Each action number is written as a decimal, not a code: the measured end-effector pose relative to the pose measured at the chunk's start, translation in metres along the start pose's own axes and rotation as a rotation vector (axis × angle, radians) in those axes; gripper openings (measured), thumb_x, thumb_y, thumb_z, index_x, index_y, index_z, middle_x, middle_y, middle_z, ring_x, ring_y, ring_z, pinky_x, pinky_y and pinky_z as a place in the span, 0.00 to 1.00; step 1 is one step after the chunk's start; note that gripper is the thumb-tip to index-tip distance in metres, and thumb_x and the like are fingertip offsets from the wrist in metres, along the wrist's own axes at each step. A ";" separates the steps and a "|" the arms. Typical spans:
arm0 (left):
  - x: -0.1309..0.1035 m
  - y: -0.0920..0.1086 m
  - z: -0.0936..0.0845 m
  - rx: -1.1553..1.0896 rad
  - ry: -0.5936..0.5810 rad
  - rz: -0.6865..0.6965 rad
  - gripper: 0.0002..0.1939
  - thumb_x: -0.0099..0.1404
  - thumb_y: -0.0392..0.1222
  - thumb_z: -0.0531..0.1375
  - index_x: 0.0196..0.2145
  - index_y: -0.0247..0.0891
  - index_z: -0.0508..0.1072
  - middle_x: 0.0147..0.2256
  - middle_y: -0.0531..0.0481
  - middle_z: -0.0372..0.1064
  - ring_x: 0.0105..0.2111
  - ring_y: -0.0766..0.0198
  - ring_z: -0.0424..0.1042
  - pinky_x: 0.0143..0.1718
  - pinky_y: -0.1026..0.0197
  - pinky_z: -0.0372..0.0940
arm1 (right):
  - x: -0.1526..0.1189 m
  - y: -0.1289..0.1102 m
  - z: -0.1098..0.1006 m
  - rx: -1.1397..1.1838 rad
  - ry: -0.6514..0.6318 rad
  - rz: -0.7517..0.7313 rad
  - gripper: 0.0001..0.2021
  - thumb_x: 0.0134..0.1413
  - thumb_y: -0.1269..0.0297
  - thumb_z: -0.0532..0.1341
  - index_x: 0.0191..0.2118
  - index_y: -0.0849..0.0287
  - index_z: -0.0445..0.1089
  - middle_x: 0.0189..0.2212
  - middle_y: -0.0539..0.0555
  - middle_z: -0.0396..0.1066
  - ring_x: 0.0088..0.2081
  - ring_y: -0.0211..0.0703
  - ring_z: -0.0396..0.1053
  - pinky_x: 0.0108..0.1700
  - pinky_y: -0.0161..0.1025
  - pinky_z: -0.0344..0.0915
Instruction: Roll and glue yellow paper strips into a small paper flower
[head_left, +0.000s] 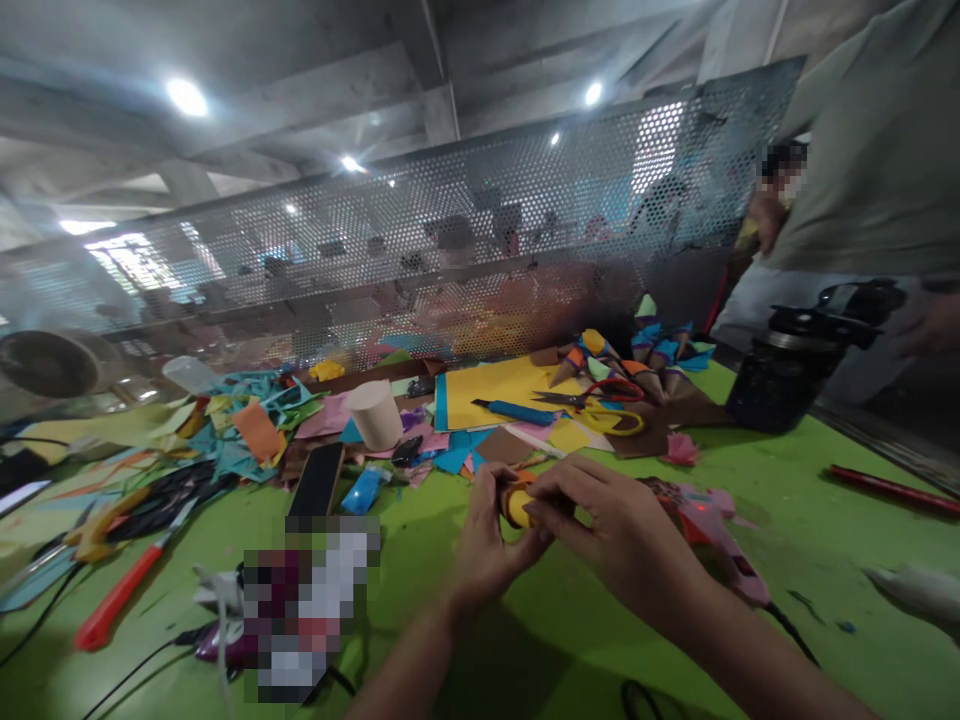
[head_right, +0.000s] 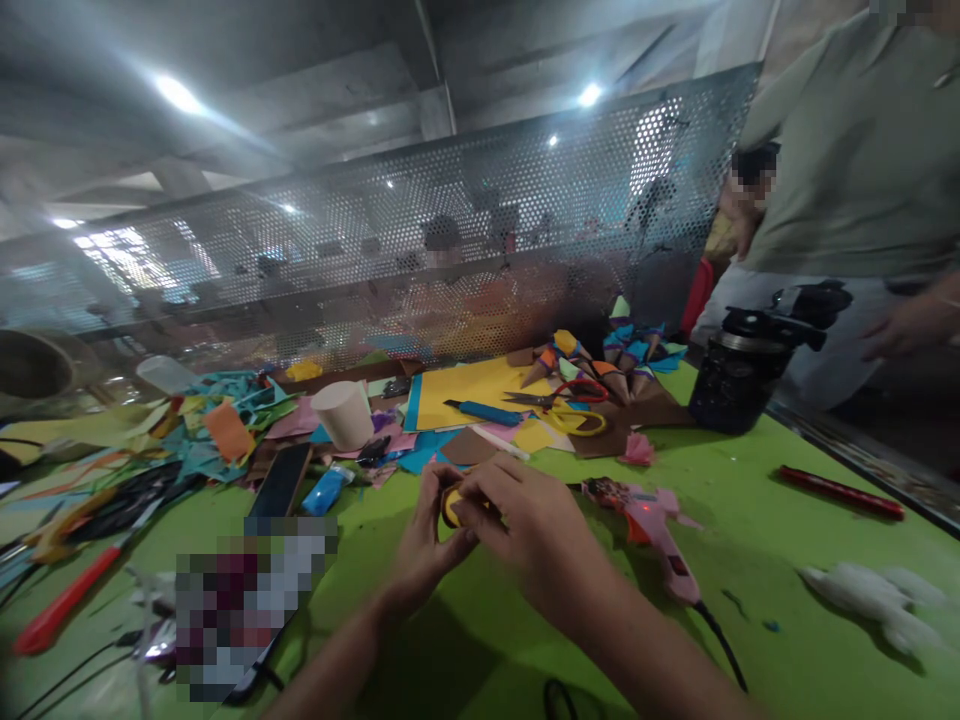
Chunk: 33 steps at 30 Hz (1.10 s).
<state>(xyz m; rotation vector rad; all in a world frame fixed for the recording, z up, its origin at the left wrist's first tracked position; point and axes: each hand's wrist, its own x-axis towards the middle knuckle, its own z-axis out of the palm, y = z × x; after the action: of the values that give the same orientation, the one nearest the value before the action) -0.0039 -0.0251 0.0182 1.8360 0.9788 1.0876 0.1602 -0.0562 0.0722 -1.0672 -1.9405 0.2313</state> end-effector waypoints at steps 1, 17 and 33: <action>0.000 0.000 0.000 0.017 -0.002 0.007 0.24 0.63 0.60 0.59 0.45 0.41 0.59 0.42 0.49 0.58 0.44 0.58 0.63 0.47 0.57 0.61 | 0.001 0.000 0.001 -0.007 -0.014 0.009 0.03 0.60 0.70 0.62 0.35 0.57 0.72 0.32 0.51 0.74 0.33 0.41 0.72 0.35 0.35 0.65; 0.000 -0.006 -0.001 -0.149 0.071 -0.005 0.20 0.61 0.56 0.58 0.45 0.44 0.59 0.41 0.50 0.59 0.42 0.59 0.63 0.44 0.57 0.62 | -0.002 0.015 -0.005 0.042 -0.047 0.315 0.08 0.59 0.63 0.60 0.29 0.57 0.67 0.24 0.49 0.69 0.26 0.39 0.64 0.27 0.35 0.58; -0.001 -0.001 -0.003 0.083 0.209 0.308 0.21 0.59 0.42 0.62 0.48 0.43 0.58 0.45 0.46 0.56 0.47 0.55 0.62 0.49 0.53 0.63 | -0.003 0.010 0.020 0.312 -0.159 0.524 0.15 0.54 0.59 0.59 0.21 0.57 0.59 0.18 0.45 0.60 0.21 0.36 0.57 0.23 0.33 0.50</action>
<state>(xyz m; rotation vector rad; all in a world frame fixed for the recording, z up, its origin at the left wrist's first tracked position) -0.0075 -0.0249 0.0176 2.0167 0.8867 1.4680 0.1516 -0.0479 0.0530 -1.3540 -1.6508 0.9008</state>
